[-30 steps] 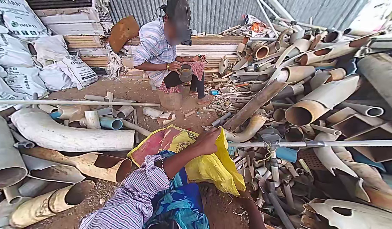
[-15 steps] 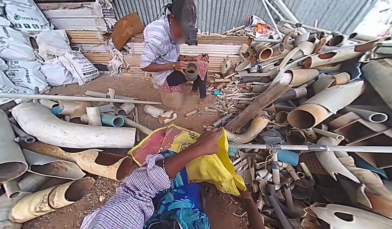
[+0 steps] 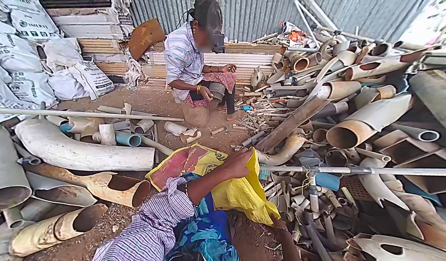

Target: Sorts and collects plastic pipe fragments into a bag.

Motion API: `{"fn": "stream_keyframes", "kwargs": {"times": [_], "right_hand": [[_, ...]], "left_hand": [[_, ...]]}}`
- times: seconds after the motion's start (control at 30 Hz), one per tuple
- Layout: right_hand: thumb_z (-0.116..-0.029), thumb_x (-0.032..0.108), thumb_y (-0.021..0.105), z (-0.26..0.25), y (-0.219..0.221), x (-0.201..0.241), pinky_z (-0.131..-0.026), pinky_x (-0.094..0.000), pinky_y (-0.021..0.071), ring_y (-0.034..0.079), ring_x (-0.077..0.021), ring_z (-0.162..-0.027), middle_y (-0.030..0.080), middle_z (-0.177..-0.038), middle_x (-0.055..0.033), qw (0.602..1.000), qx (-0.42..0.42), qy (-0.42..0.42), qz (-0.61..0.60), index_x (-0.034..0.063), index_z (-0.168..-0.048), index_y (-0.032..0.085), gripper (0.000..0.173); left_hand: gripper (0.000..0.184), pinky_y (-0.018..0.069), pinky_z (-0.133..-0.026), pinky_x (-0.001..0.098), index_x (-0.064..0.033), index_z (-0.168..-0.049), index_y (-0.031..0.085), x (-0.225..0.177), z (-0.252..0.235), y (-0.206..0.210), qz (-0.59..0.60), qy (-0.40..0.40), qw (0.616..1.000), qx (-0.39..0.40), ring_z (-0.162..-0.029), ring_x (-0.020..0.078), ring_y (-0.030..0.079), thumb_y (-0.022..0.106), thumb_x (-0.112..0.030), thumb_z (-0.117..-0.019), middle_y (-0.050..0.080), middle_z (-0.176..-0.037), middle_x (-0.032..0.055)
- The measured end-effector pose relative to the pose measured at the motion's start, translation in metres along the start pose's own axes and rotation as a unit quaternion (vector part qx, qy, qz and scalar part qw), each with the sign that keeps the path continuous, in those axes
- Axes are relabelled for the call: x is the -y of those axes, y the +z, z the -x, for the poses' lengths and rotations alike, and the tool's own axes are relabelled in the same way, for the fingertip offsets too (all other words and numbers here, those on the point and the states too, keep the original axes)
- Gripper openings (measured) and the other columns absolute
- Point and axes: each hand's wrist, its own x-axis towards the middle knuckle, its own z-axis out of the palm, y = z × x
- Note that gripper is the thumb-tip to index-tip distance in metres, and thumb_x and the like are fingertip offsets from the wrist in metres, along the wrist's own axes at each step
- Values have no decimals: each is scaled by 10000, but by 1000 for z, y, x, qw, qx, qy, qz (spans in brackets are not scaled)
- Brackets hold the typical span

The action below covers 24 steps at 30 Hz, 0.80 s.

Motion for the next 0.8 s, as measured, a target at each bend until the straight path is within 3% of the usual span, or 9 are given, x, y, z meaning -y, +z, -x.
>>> {"fn": "stream_keyframes", "kwargs": {"times": [0.33, 0.47, 0.53, 0.6, 0.7, 0.77, 0.8], "right_hand": [[-1050, 235, 597, -12, 1, -7, -1020, -597, 493, 553, -448, -1292, 493, -1447, -330, 1000, -17, -7, -1, -50, -1500, 396, 570], [-1064, 319, 566, -6, 0, 13, -1126, -579, 370, 495, -448, -1358, 511, -1430, -353, 993, -26, -29, 110, -116, -1409, 501, 559], [-1082, 335, 521, 14, 4, 40, -1112, -580, 372, 514, -443, -1332, 538, -1396, -350, 989, -23, -54, 132, -120, -1352, 554, 531], [-1096, 325, 477, 42, 13, 73, -1117, -578, 373, 518, -435, -1334, 549, -1394, -337, 982, 5, -92, 168, -101, -1351, 570, 505], [-1098, 226, 471, 97, 46, 129, -1075, -523, 419, 583, -385, -1244, 607, -1314, -307, 970, 64, -177, 153, -89, -1306, 601, 399], [-1083, 144, 494, 146, 77, 157, -962, -466, 491, 648, -317, -1058, 672, -1151, -273, 960, 122, -245, 66, -90, -1211, 656, 312], [-1079, 101, 486, 176, 91, 167, -859, -410, 527, 650, -251, -929, 677, -1051, -237, 946, 170, -276, -3, -92, -1173, 660, 277]], "left_hand": [[782, 401, -1116, 551, -55, -1630, 237, 0, 0, 1, -9, -14, 1000, 1, -1419, 376, 449, 573, 22, -928, 317, -1642, 189], [813, 422, -1081, 580, -139, -1661, 136, 5, -6, 6, -32, -55, 998, 19, -1367, 416, 486, 607, -154, -999, 339, -1607, 231], [922, 421, -1073, 615, -162, -1667, 81, 12, -8, 4, -33, -70, 997, 26, -1372, 433, 484, 624, -20, -935, 416, -1556, 243], [930, 423, -1048, 657, -167, -1665, 135, 37, -6, -5, -34, -85, 996, -9, -1338, 465, 514, 625, 54, -906, 519, -1473, 261], [714, 388, -1029, 744, -59, -1605, 320, 124, 9, -48, -45, -142, 981, -122, -1303, 566, 505, 585, 27, -948, 527, -1413, 356], [480, 369, -952, 817, 51, -1457, 493, 190, 54, -95, -61, -217, 947, -228, -1219, 653, 512, 559, -15, -987, 553, -1291, 438], [404, 339, -967, 830, 103, -1388, 527, 212, 83, -122, -58, -266, 922, -275, -1238, 670, 479, 545, -19, -1003, 527, -1294, 465]]}}
